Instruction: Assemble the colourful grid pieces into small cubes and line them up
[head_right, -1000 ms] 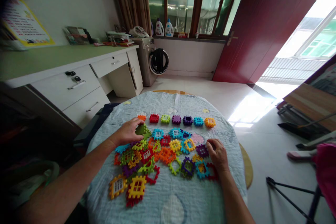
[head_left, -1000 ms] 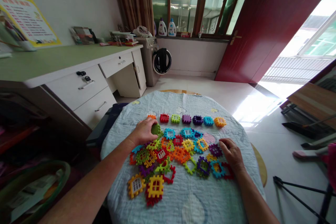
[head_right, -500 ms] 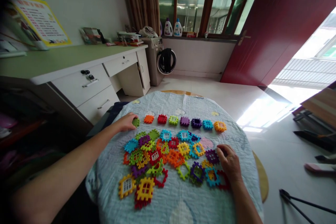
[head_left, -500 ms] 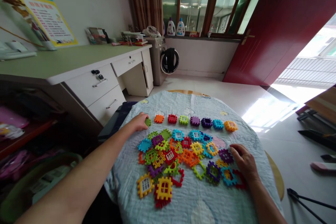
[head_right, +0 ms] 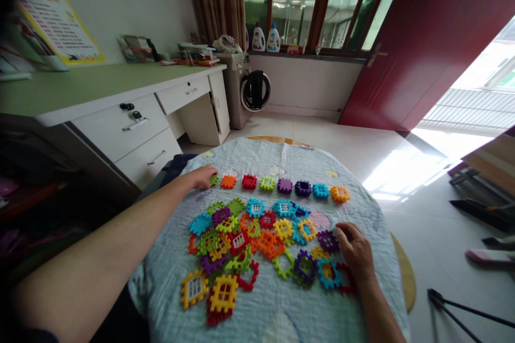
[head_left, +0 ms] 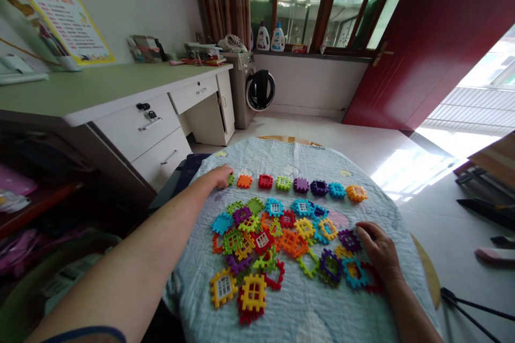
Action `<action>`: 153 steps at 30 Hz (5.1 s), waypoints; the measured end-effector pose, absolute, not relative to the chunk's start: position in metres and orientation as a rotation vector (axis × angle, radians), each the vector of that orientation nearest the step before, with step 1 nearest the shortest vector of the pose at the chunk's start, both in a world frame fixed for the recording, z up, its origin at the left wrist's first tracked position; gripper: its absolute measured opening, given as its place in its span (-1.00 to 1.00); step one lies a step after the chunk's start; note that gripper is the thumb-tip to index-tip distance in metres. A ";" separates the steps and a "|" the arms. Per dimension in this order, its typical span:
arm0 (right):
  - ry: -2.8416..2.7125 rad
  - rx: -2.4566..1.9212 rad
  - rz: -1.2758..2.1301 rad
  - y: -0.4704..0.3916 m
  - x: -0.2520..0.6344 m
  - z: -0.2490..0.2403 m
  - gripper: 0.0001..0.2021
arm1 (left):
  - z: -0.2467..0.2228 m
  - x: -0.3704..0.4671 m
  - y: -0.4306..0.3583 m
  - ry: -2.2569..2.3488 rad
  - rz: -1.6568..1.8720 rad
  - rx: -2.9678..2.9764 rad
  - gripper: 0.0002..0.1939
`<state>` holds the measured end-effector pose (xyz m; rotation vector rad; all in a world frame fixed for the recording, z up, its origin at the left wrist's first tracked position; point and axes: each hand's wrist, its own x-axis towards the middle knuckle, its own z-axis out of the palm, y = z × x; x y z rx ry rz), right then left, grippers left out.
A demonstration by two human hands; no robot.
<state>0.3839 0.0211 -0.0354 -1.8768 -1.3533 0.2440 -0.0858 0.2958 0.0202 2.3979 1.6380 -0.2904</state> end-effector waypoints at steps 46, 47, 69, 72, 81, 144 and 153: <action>-1.275 -1.833 0.236 0.023 0.380 -0.039 -0.73 | -0.026 -0.094 0.102 1.698 0.771 2.280 -0.56; -1.279 -1.836 0.231 0.023 0.381 -0.039 -0.73 | -0.026 -0.094 0.102 1.680 0.760 2.283 -0.56; -1.292 -1.862 0.191 0.023 0.383 -0.040 -0.73 | -0.029 -0.098 0.102 1.602 0.747 2.231 -0.58; -1.282 -1.880 0.203 0.024 0.383 -0.039 -0.71 | -0.028 -0.098 0.100 1.584 0.762 2.215 -0.59; -1.258 -1.902 0.226 0.024 0.381 -0.033 -0.69 | -0.021 -0.102 0.126 1.692 0.924 1.924 -0.61; -1.950 -1.745 0.340 0.084 0.191 0.031 -0.60 | -0.034 -0.098 0.143 1.885 0.993 2.119 -0.53; -1.771 -1.862 0.205 0.041 0.282 0.015 -0.59 | -0.033 -0.097 0.144 1.907 0.966 2.134 -0.51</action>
